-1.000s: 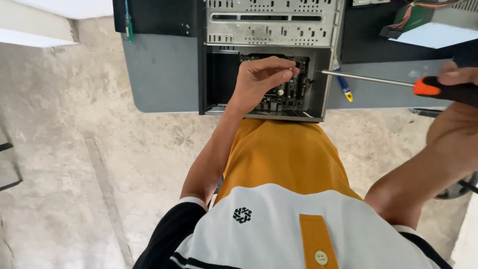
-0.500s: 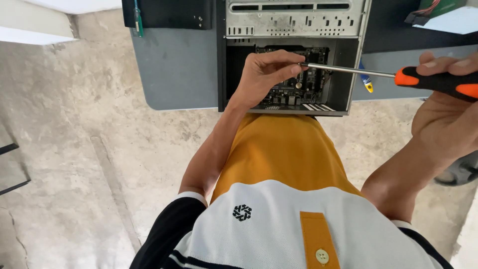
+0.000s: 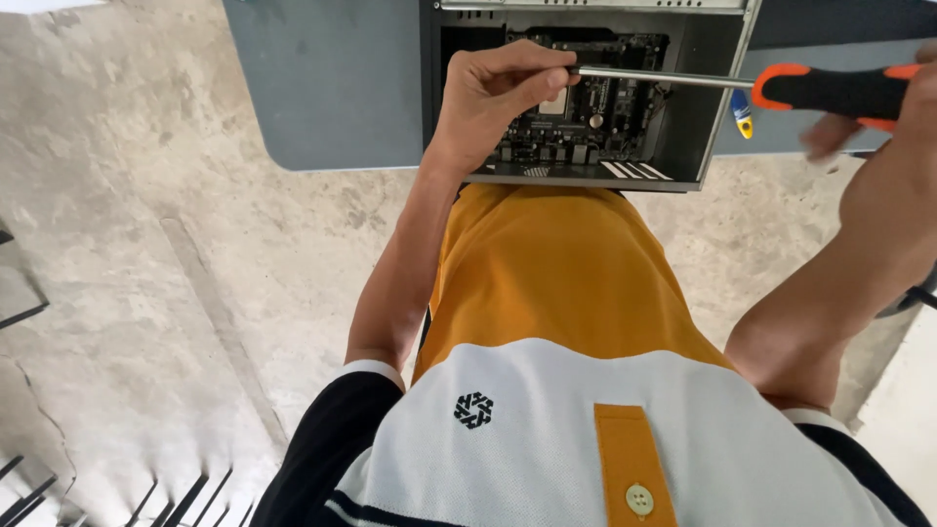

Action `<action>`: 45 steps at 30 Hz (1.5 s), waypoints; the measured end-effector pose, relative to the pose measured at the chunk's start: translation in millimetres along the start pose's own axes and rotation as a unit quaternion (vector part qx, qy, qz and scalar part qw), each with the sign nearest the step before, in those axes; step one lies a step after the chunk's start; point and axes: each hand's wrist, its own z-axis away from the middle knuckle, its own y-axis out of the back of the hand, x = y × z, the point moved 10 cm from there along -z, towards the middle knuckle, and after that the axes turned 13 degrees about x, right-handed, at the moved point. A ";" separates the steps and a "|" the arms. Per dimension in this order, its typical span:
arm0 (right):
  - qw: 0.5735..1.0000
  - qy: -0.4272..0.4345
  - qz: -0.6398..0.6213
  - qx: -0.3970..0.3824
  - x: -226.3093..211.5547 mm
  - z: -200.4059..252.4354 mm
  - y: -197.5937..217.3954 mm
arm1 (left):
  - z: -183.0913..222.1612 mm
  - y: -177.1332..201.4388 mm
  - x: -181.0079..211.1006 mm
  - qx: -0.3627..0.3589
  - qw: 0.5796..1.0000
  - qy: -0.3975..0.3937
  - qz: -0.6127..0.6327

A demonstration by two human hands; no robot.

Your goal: Disassembling a computer to remove the power supply unit and cleaning its cables with a brush.

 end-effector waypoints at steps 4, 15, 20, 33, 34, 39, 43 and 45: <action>0.972 -0.113 -0.166 -0.120 -5.6 -0.5 -19.8 | -5.7 -3.1 -7.4 -0.010 1.000 -0.005 -0.025; 0.965 -0.220 0.015 -0.141 -4.1 -13.4 -13.8 | -22.3 -15.1 -32.3 0.023 1.000 0.000 -0.018; 0.971 -0.198 -0.078 -0.104 8.3 -20.6 -17.8 | -26.7 -23.4 -57.3 0.012 1.000 -0.010 0.004; 0.980 -0.171 -0.027 -0.099 85.0 -11.9 16.4 | -32.2 5.8 -157.3 -0.054 0.916 0.009 -0.398; 0.976 -0.193 0.010 -0.095 94.5 -11.6 15.7 | -33.4 18.6 -183.8 -0.057 0.859 0.007 -0.508; 0.992 0.039 -0.081 -0.092 28.6 -10.9 -5.0 | -64.3 -7.3 -256.1 -0.067 0.721 -0.128 -0.678; 0.992 0.070 -0.079 -0.073 4.2 -12.5 -12.6 | -84.1 -14.8 -319.7 -0.109 0.643 -0.170 -0.739; 0.991 0.082 -0.070 -0.080 3.0 -10.3 -14.9 | -87.3 -14.7 -327.1 -0.124 0.647 -0.149 -0.738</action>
